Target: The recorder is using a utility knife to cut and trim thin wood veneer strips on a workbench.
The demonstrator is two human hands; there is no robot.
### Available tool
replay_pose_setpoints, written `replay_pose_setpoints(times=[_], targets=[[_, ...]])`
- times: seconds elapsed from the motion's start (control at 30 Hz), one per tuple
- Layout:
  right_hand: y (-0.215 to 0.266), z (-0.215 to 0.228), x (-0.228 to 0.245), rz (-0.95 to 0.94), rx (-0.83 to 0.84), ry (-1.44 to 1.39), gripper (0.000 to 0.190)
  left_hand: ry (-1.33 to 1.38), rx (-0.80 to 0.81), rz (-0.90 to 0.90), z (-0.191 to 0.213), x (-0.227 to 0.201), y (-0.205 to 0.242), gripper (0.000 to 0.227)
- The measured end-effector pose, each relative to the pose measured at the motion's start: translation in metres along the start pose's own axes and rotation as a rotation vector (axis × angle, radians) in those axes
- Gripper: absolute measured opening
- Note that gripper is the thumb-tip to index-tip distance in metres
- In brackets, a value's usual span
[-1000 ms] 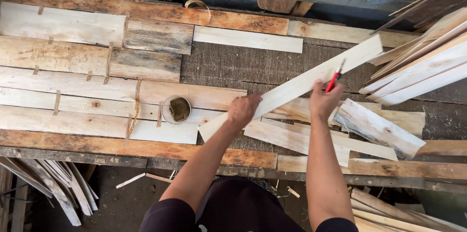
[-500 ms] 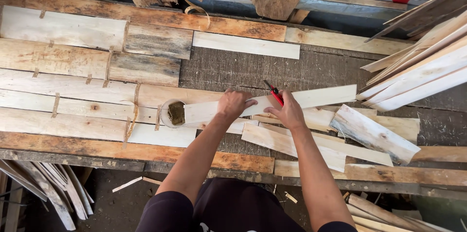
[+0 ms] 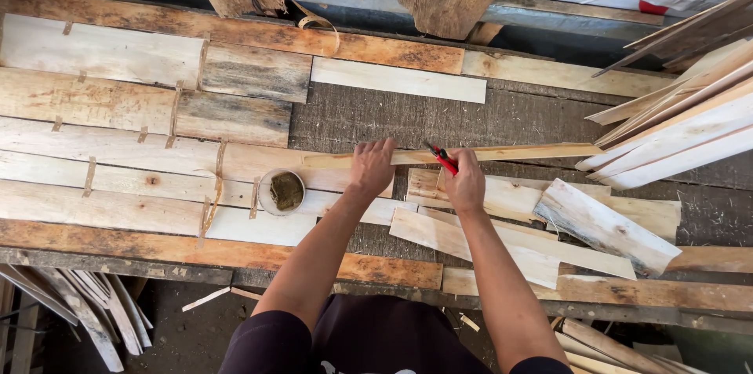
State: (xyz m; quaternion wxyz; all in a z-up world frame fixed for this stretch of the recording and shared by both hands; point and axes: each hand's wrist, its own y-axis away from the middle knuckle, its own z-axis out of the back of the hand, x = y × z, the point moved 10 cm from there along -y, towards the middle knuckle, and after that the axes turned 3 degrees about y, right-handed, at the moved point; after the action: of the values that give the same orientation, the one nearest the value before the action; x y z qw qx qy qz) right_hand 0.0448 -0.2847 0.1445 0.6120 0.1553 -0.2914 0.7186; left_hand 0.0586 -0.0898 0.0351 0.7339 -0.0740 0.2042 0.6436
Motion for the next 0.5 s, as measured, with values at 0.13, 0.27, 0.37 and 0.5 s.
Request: replay_pose_setpoints(times=[0.13, 0.27, 0.37, 0.5], targets=[[-0.001, -0.012, -0.017, -0.032, -0.008, -0.019, 0.019, -0.099, -0.009, 0.047, -0.027, 0.026, -0.008, 0.049], [-0.007, -0.021, -0.026, -0.019, 0.010, 0.004, 0.019, -0.025, 0.078, 0.096, 0.001, 0.019, -0.002, 0.049], [-0.021, -0.027, -0.029, -0.016, 0.034, 0.085, 0.016, -0.054, 0.051, 0.148, 0.039, 0.013, -0.002, 0.048], [-0.049, -0.040, -0.030, -0.037, 0.112, 0.169, 0.017, -0.111, -0.060, 0.130, 0.014, 0.034, -0.022, 0.072]])
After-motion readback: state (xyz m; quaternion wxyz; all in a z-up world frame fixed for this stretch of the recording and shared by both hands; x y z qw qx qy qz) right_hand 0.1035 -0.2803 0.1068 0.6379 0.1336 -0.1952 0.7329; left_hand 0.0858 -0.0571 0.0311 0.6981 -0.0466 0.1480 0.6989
